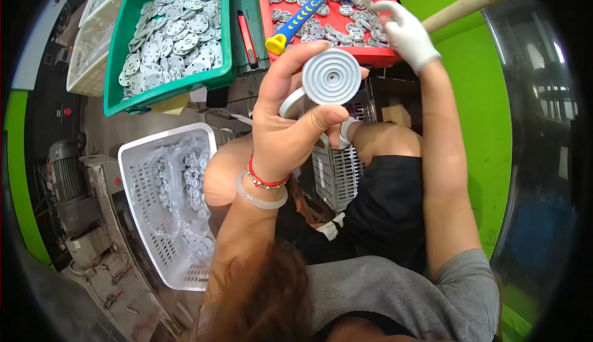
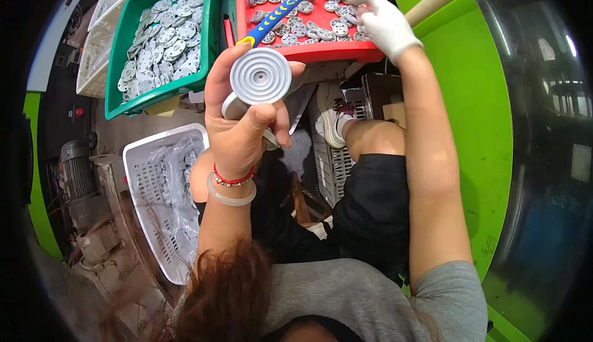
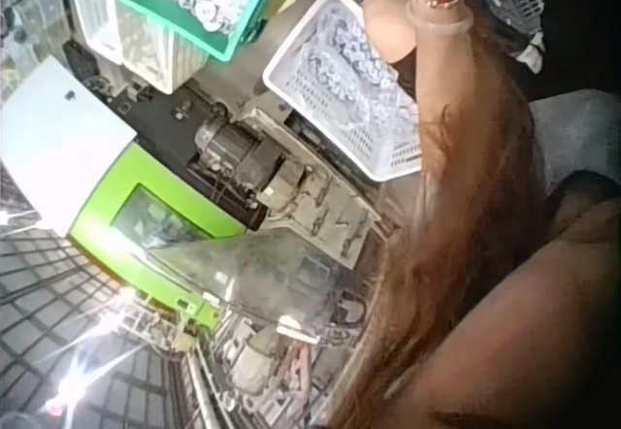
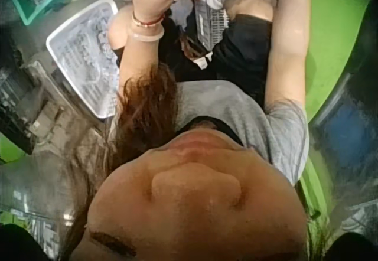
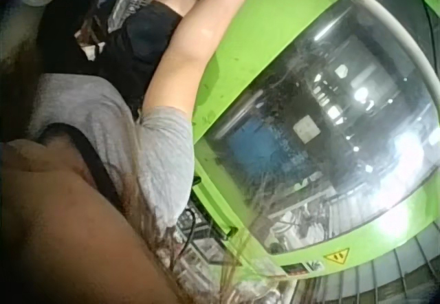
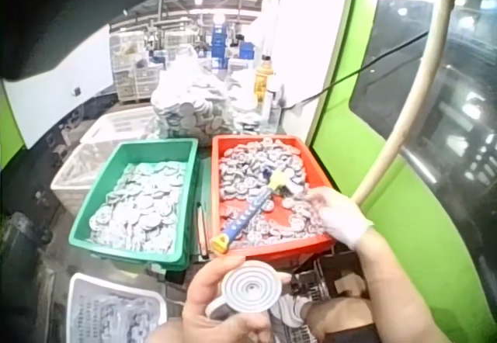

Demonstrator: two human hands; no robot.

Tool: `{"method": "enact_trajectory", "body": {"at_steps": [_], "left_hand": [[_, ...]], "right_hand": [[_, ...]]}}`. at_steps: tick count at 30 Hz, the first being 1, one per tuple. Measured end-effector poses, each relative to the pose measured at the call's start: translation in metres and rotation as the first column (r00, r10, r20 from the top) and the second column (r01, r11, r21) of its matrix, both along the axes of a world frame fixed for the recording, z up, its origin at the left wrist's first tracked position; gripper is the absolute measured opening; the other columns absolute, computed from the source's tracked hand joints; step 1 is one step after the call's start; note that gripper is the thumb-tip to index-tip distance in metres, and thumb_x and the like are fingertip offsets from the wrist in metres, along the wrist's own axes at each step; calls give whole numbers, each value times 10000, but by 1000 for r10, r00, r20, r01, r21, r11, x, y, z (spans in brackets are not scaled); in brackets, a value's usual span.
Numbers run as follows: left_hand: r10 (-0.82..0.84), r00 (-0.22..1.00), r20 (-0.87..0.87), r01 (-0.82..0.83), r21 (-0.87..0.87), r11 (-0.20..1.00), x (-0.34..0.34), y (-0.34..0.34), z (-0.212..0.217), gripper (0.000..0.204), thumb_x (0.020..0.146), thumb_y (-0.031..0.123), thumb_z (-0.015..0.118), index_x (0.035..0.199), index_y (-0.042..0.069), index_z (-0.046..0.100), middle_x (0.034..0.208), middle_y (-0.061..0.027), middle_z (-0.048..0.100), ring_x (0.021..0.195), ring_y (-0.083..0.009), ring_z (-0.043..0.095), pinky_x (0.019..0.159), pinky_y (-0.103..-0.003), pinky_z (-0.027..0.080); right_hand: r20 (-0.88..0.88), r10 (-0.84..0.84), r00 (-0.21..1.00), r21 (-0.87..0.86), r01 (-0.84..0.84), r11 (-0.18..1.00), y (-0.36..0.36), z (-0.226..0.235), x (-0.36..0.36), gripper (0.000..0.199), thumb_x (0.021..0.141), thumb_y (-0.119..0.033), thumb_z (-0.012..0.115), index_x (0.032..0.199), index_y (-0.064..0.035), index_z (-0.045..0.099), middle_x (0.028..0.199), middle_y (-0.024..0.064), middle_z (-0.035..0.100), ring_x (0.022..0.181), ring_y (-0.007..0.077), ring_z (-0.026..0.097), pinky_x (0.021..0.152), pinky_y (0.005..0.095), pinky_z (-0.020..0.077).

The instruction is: Inspect electronic components and place them into an injection molding machine for assembly.

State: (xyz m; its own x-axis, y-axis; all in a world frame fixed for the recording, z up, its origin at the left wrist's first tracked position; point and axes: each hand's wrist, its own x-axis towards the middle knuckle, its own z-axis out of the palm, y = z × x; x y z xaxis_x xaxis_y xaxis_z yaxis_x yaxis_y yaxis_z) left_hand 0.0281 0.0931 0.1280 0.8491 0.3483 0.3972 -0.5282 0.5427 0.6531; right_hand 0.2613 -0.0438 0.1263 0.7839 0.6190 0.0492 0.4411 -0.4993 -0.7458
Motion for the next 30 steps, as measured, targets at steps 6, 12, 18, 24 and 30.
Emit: {"method": "enact_trajectory", "body": {"at_steps": [6,12,18,24,30], "left_hand": [[25,999,-39,-26,-39,999,0,2,2,618,785,-3,658,1311,19,336,1063,-241,601,711,-116,607,478,-182,482],[88,993,-75,-91,-34,995,2,2,-3,608,779,-23,660,1304,31,357,1052,-191,609,749,-114,603,478,-193,490],[140,984,-112,-142,-10,990,2,0,-3,608,772,-24,671,1299,28,372,1025,-138,610,727,-98,583,478,-194,486],[112,985,-130,-108,38,993,7,-3,-1,581,770,-23,672,1282,26,400,1034,-133,613,719,-84,576,489,-181,470],[308,939,-151,-233,378,896,6,-6,-11,535,759,-15,688,1238,23,453,1037,-101,615,686,-55,556,484,-166,451]], "right_hand": [[-420,380,824,784,119,609,-11,67,-106,342,886,-121,512,1190,31,470,860,49,460,790,161,476,659,260,395],[205,80,976,760,-210,615,-29,74,-151,450,919,-373,498,930,69,582,750,110,562,540,145,508,445,247,401],[306,135,942,822,-333,462,-31,77,-148,549,877,-485,498,825,56,578,700,119,546,492,179,497,398,247,387],[420,-39,906,539,-215,814,-29,80,-156,472,900,-473,453,853,-7,516,623,70,462,481,163,444,389,259,361],[257,65,964,433,-175,884,-17,80,-165,353,884,-295,585,893,57,597,796,155,610,623,202,575,526,268,453]]}}
